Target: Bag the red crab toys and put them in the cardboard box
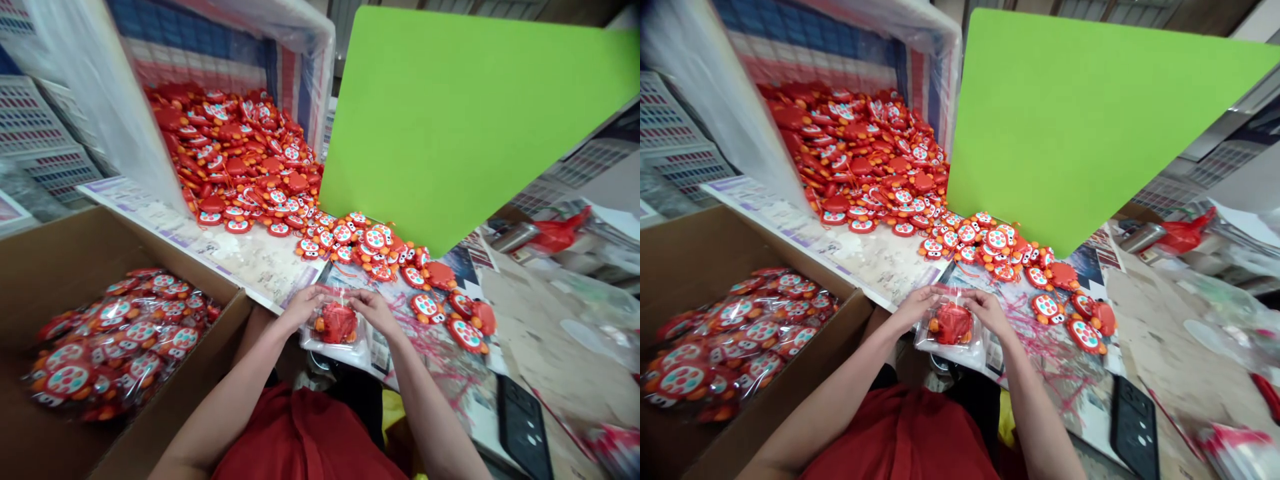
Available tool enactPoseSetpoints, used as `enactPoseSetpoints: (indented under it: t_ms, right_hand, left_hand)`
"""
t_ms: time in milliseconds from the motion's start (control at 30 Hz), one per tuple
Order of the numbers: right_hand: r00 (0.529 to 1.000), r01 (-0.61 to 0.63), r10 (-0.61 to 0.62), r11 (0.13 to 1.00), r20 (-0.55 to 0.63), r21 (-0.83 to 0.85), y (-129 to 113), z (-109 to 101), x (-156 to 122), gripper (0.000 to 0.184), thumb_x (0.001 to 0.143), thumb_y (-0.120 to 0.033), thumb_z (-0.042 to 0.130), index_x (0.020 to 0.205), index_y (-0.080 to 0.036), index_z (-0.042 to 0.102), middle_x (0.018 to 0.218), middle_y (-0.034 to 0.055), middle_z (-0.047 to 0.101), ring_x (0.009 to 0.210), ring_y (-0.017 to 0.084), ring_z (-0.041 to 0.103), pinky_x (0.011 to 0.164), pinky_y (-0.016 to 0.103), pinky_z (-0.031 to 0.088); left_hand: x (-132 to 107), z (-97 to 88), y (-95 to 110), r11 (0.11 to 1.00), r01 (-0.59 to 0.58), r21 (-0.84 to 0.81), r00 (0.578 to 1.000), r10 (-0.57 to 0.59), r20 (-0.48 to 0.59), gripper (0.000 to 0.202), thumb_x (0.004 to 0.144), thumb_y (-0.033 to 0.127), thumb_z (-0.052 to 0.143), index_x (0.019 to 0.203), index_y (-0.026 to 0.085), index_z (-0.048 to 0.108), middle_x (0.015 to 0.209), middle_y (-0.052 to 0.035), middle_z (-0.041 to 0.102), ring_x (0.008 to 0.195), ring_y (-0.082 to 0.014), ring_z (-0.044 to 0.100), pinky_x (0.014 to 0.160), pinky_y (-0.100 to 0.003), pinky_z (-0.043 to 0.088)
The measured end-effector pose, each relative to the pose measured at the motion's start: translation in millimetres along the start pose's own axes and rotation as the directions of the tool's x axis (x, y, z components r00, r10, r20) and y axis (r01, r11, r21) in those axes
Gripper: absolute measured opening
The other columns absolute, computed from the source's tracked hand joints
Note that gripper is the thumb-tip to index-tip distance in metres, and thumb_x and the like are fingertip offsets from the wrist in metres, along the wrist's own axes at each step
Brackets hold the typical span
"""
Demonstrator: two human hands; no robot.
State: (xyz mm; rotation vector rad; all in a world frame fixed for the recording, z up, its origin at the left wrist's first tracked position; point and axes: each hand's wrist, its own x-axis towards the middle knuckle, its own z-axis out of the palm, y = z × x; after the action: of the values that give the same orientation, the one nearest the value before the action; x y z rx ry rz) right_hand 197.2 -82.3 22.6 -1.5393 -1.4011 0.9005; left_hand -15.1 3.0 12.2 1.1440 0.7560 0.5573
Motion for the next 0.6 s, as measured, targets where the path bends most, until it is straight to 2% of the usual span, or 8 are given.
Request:
enactPoseSetpoints:
  t_ms: [133, 267, 367, 467, 533, 600]
  right_hand:
    - [0.999, -0.031, 0.032, 0.991, -0.009, 0.127, 3.6, 11.5, 0.2, 0.037, 0.079, -0.044, 0.066, 0.108, -0.021, 0.071, 0.094, 0.0049, 0.074, 0.08, 0.019, 0.065, 0.073, 0.032, 0.051]
    - [0.995, -0.035, 0.052, 0.983, -0.091, 0.178, 6.2, 4.8, -1.6, 0.031, 0.078, -0.042, 0.067, 0.101, -0.021, 0.075, 0.092, 0.0048, 0.074, 0.073, 0.017, 0.062, 0.067, 0.031, 0.049]
    - [0.98, -0.029, 0.076, 0.969, -0.183, 0.247, 11.9, -3.3, -5.7, 0.029, 0.075, -0.038, 0.07, 0.098, -0.023, 0.076, 0.078, 0.0024, 0.072, 0.063, 0.015, 0.057, 0.062, 0.03, 0.047]
    - [0.97, -0.022, 0.084, 0.964, -0.226, 0.265, 18.6, -10.2, -10.6, 0.019, 0.073, -0.034, 0.071, 0.087, -0.023, 0.078, 0.071, 0.0014, 0.07, 0.06, 0.014, 0.054, 0.061, 0.029, 0.045]
    - [0.972, -0.024, 0.08, 0.969, -0.223, 0.244, 18.9, -12.6, -13.0, 0.015, 0.074, -0.033, 0.069, 0.081, -0.023, 0.077, 0.07, 0.0019, 0.069, 0.063, 0.015, 0.055, 0.063, 0.03, 0.045]
    - [0.975, -0.024, 0.074, 0.973, -0.21, 0.23, 14.1, -12.4, -14.0, 0.016, 0.075, -0.034, 0.066, 0.08, -0.022, 0.076, 0.071, 0.0021, 0.068, 0.065, 0.016, 0.056, 0.065, 0.03, 0.046]
  left_hand:
    - [-0.1, -6.8, -3.2, 0.999, 0.031, -0.014, 0.999, -0.031, -0.028, 0.042, 0.078, 0.038, 0.068, 0.114, 0.017, 0.063, 0.103, -0.0079, 0.071, 0.081, -0.0163, 0.065, 0.063, -0.024, 0.047]
    - [0.9, -11.4, -1.5, 1.0, 0.014, -0.001, 1.0, -0.014, -0.008, 0.041, 0.077, 0.038, 0.069, 0.112, 0.016, 0.067, 0.102, -0.0075, 0.072, 0.076, -0.0146, 0.065, 0.059, -0.021, 0.045]
    - [2.1, -12.6, 5.2, 0.997, 0.021, -0.071, 0.999, -0.019, 0.034, 0.04, 0.076, 0.036, 0.07, 0.112, 0.018, 0.068, 0.106, -0.0073, 0.072, 0.078, -0.0146, 0.066, 0.062, -0.022, 0.048]
    - [1.1, -12.2, 13.0, 0.99, 0.037, -0.136, 0.997, -0.027, 0.077, 0.03, 0.07, 0.031, 0.072, 0.096, 0.016, 0.071, 0.101, -0.0078, 0.072, 0.078, -0.0169, 0.067, 0.063, -0.025, 0.052]
    - [-0.7, -12.0, 17.1, 0.983, 0.027, -0.183, 0.998, -0.015, 0.065, 0.022, 0.067, 0.031, 0.071, 0.08, 0.014, 0.068, 0.089, -0.0066, 0.07, 0.075, -0.0182, 0.067, 0.06, -0.026, 0.053]
    - [-3.0, -12.9, 20.5, 0.972, 0.02, -0.235, 0.997, -0.003, 0.074, 0.024, 0.067, 0.037, 0.071, 0.073, 0.014, 0.064, 0.077, -0.0046, 0.067, 0.074, -0.0198, 0.067, 0.061, -0.029, 0.055]
